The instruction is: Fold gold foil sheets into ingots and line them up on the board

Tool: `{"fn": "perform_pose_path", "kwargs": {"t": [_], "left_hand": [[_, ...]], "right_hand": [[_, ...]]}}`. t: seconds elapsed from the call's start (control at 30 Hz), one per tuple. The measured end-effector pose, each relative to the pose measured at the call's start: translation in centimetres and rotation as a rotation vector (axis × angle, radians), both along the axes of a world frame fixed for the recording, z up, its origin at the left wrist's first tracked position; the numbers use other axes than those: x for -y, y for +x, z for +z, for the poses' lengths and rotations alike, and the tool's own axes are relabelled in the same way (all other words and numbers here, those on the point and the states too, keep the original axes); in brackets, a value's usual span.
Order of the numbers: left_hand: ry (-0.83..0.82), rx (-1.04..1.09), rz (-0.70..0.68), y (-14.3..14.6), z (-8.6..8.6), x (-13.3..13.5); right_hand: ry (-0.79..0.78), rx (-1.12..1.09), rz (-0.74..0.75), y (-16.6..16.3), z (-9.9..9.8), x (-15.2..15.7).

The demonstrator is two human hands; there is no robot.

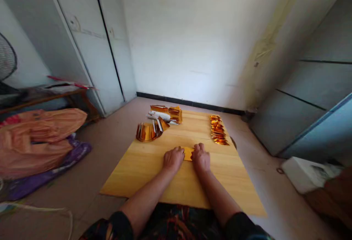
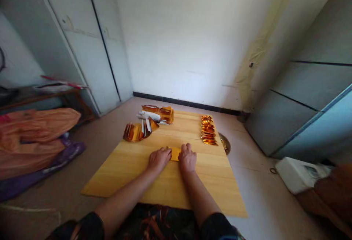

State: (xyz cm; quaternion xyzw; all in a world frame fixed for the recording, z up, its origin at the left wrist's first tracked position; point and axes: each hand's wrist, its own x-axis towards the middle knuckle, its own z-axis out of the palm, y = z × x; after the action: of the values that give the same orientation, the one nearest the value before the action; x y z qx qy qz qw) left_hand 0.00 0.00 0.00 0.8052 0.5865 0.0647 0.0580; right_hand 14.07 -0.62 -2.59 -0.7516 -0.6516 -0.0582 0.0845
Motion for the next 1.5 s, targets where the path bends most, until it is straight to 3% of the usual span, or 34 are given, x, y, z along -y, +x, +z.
{"fn": "perform_pose_path", "kwargs": {"t": [0.57,0.9,1.33,1.5], "left_hand": [[0.002,-0.019,0.046,0.2,-1.5,-0.7],[-0.039,0.058,0.121,-0.4,-1.1,-1.1],[0.138,0.050,-0.027,-0.9,-1.7,-1.8],[0.108,0.081,-0.067,-1.3,-1.3,-2.3]], "right_hand": [[-0.005,0.036,0.073,0.0,-0.3,-0.3],[0.034,0.050,0.070,-0.3,-0.5,-0.4],[-0.001,0.051,0.078,-0.4,-0.1,-0.4],[-0.011,0.041,0.095,0.1,0.4,-0.5]]}}
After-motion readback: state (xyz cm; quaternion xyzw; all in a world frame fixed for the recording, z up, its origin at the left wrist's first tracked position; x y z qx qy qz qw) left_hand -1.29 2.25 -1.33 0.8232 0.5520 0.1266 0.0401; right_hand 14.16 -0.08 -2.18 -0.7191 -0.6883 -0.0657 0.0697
